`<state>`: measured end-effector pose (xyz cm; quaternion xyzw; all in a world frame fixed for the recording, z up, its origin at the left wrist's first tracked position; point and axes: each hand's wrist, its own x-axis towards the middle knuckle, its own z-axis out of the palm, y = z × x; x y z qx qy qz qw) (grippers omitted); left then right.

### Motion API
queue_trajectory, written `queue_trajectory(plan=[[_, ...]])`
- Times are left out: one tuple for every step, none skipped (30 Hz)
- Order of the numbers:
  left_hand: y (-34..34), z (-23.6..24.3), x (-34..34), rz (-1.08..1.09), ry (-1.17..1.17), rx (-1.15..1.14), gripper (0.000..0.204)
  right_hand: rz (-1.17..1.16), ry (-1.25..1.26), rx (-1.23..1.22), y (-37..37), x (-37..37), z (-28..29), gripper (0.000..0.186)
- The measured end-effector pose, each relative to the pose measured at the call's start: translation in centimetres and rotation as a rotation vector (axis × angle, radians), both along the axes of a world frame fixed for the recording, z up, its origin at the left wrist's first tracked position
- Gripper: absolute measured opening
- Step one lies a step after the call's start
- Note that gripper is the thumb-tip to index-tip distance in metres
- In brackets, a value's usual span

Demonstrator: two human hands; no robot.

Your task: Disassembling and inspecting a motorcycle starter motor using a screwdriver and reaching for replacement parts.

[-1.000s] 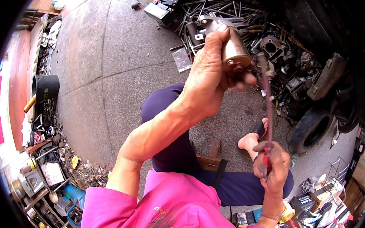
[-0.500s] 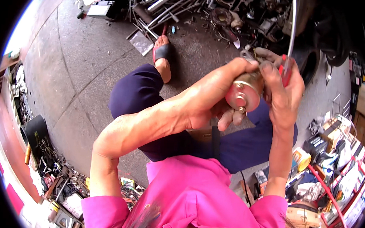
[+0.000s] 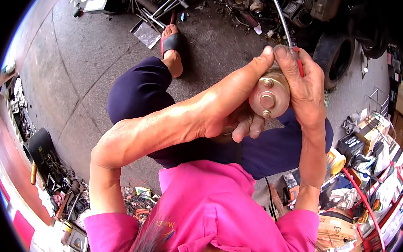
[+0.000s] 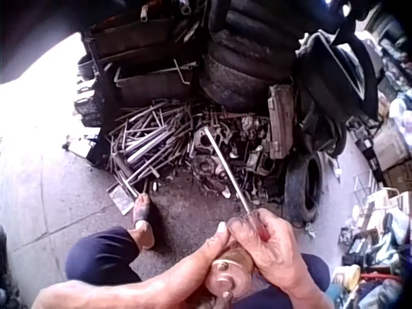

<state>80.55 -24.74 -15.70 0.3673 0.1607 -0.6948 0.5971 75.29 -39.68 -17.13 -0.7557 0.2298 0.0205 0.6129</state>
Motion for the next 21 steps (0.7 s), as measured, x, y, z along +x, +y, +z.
queue_trajectory(plan=[[-0.1, 0.1, 0.0, 0.009, -0.007, 0.008, 0.080, 0.012, 0.010, -0.015, -0.1, 0.0, 0.0, 0.048], [0.0, 0.0, 0.0, 0.007, -0.003, 0.011, 0.080, 0.024, 0.020, -0.029, -0.2, 0.1, 0.0, 0.047], [0.1, -0.1, 0.1, -0.005, 0.002, -0.019, 0.077, 0.021, 0.025, -0.028, -0.2, 0.1, -0.1, 0.047], [0.1, -0.1, 0.1, -0.017, 0.007, -0.049, 0.074, 0.032, 0.012, -0.052, -0.3, 0.1, -0.2, 0.046], [0.1, -0.2, 0.1, -0.019, 0.011, -0.048, 0.074, 0.044, 0.000, -0.077, -0.4, 0.1, -0.3, 0.045], [0.1, -0.1, 0.2, -0.028, -0.004, -0.035, 0.074, 0.042, 0.002, -0.076, -0.4, 0.1, -0.3, 0.045], [0.1, 0.0, 0.2, -0.038, -0.020, -0.024, 0.074, 0.050, 0.009, -0.077, -0.5, 0.1, -0.2, 0.044], [0.1, 0.0, 0.2, -0.040, -0.019, -0.024, 0.074, 0.057, 0.014, -0.080, -0.5, 0.1, -0.1, 0.044], [0.1, 0.0, 0.3, -0.051, -0.031, -0.006, 0.073, 0.055, 0.012, -0.080, -0.3, 0.1, 0.0, 0.044], [0.1, 0.0, 0.4, -0.061, -0.045, 0.010, 0.072, 0.037, -0.016, -0.087, 0.0, 0.1, 0.2, 0.042], [0.1, 0.0, 0.4, -0.064, -0.050, 0.008, 0.072, 0.019, -0.044, -0.094, 0.3, 0.1, 0.4, 0.040], [0.0, 0.0, 0.2, -0.027, -0.098, -0.005, 0.067, 0.011, -0.051, -0.104, 0.3, 0.1, 0.5, 0.040], [-0.2, 0.0, 0.0, 0.009, -0.147, -0.020, 0.062, -0.036, -0.116, -0.059, 0.3, 0.0, 0.5, 0.038], [-0.2, 0.1, -0.2, 0.002, -0.156, -0.031, 0.062, -0.083, -0.182, -0.015, 0.3, 0.0, 0.5, 0.036], [0.0, 0.1, -0.4, 0.028, -0.340, -0.055, 0.056, -0.152, -0.253, 0.034, 0.3, 0.0, 0.5, 0.029], [0.1, 0.2, -0.4, 0.057, -0.524, -0.080, 0.051, -0.159, -0.264, 0.024, 0.4, 0.1, 0.8, 0.029], [0.4, 0.2, 0.1, 0.016, -0.431, -0.156, 0.048, -0.196, -0.324, 0.031, 0.4, 0.1, 1.1, 0.023], [0.5, 0.3, 0.1, 0.012, -0.443, -0.163, 0.048, -0.229, -0.388, 0.042, 0.4, 0.2, 1.3, 0.018], [0.6, 0.2, -0.2, 0.021, -0.561, -0.190, 0.045, -0.247, -0.442, 0.027, 0.4, 0.2, 0.9, 0.020], [0.7, -0.1, -0.3, 0.032, -0.678, -0.217, 0.042, -0.250, -0.456, 0.024, 0.4, 0.1, 1.3, 0.020], [0.7, -0.6, -0.3, 0.010, -0.667, -0.208, 0.047, -0.273, -0.483, 0.015, 0.7, 0.0, 1.8, 0.020]])
